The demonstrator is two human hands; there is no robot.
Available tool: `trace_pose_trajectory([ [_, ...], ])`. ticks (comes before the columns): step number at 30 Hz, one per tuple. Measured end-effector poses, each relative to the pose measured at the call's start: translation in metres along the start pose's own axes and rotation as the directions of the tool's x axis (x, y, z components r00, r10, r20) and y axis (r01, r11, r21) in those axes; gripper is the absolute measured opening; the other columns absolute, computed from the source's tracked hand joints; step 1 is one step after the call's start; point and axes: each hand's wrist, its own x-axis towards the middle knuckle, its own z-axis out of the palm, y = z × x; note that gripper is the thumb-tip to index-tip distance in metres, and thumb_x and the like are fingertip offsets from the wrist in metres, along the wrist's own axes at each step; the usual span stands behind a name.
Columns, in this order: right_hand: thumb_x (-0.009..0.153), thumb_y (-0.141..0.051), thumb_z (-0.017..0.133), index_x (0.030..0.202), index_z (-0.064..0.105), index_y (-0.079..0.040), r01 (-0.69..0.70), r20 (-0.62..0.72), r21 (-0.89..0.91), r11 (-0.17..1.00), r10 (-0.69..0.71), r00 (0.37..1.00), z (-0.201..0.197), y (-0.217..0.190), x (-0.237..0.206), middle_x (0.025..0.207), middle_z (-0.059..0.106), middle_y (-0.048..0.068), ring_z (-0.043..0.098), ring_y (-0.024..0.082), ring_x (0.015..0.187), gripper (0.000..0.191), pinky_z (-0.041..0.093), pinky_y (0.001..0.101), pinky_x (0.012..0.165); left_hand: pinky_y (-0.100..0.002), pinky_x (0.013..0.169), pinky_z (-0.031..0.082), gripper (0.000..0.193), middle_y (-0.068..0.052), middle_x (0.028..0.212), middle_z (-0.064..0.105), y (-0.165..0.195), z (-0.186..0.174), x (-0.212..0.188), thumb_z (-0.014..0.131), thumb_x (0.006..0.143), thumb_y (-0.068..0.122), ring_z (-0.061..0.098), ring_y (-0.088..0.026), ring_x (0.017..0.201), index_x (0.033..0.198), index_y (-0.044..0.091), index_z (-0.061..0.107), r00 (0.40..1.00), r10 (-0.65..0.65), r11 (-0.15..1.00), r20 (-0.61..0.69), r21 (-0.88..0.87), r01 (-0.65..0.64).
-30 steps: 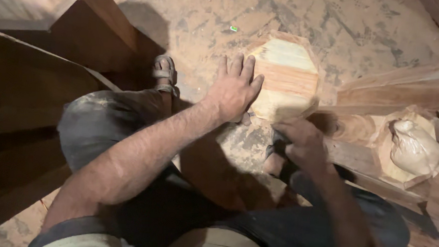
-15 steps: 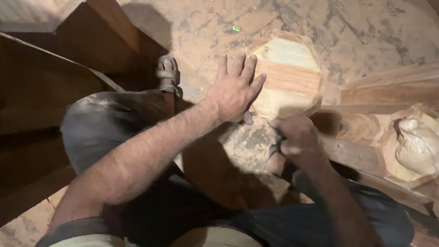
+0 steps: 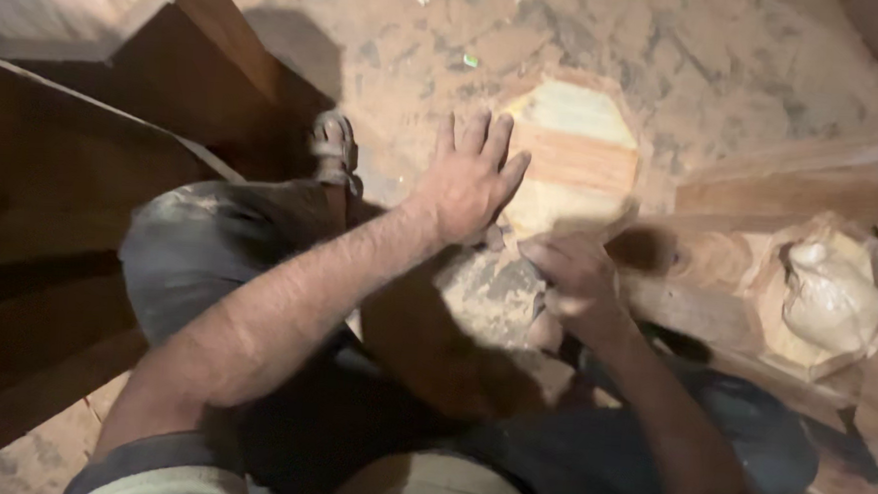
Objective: The person is smoothing a hexagonal wooden piece using a sanding block. They then open a plastic bag, take out a putty-like substance, and apply it to the edges of the wooden piece with a small tool.
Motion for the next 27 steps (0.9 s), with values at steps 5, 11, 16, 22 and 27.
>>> trace_pose_trajectory([
  [5,0.068,0.000,0.062,0.110,0.068,-0.004,0.065,0.004,0.148,0.987,-0.066,0.998,-0.023,0.016,-0.009,0.102,0.070,0.014,0.066,0.036,0.093,0.042,0.054,0.0456,0.079,-0.073,0.119,0.023,0.067,-0.034,0.157,0.038,-0.003,0.008,0.004,0.080,0.093,0.030,0.032,-0.053,0.146,0.153,0.013,0.053,0.958,0.110,0.982,-0.264,0.180,-0.063],
  [11,0.092,-0.001,0.066,0.104,0.075,-0.005,-0.579,-0.272,0.054,0.814,0.570,0.775,-0.116,0.038,-0.077,0.095,0.074,0.013,0.073,0.027,0.086,0.015,0.058,0.0369,0.079,-0.065,0.100,0.038,0.089,-0.027,0.136,0.051,0.019,-0.011,0.005,0.085,0.061,0.043,0.050,-0.046,0.122,0.138,0.011,0.055,0.998,-0.020,0.965,0.054,0.261,0.006],
  [16,0.099,-0.002,0.069,0.115,0.072,0.001,-0.587,-0.723,0.077,0.806,0.450,0.524,-0.196,0.057,-0.139,0.105,0.072,0.010,0.068,0.019,0.096,0.017,0.055,0.0321,0.086,-0.057,0.098,0.045,0.075,-0.018,0.121,0.063,0.033,-0.029,0.014,0.082,0.069,0.052,0.060,-0.037,0.115,0.124,0.006,0.060,0.998,0.034,0.959,0.059,0.279,-0.049],
  [22,0.093,-0.008,0.072,0.111,0.074,-0.001,-0.528,-0.593,0.642,0.556,0.797,0.118,-0.202,0.103,-0.186,0.094,0.073,0.005,0.066,0.015,0.082,0.020,0.053,0.0278,0.071,-0.041,0.072,0.057,0.038,-0.017,0.077,0.073,0.095,0.000,0.038,0.077,0.088,0.029,0.072,-0.032,0.073,0.107,-0.001,0.064,0.955,0.081,0.946,0.284,-0.323,0.016],
  [27,0.088,-0.008,0.071,0.116,0.068,-0.003,-0.513,-0.458,0.721,0.465,0.876,0.151,-0.200,0.139,-0.191,0.098,0.073,0.004,0.070,0.014,0.084,0.029,0.058,0.0283,0.070,-0.042,0.081,0.057,0.054,-0.024,0.112,0.073,0.179,0.055,0.067,0.083,0.087,0.027,0.072,-0.036,0.095,0.128,-0.004,0.065,0.965,0.251,0.812,-0.079,-0.526,-0.254],
])
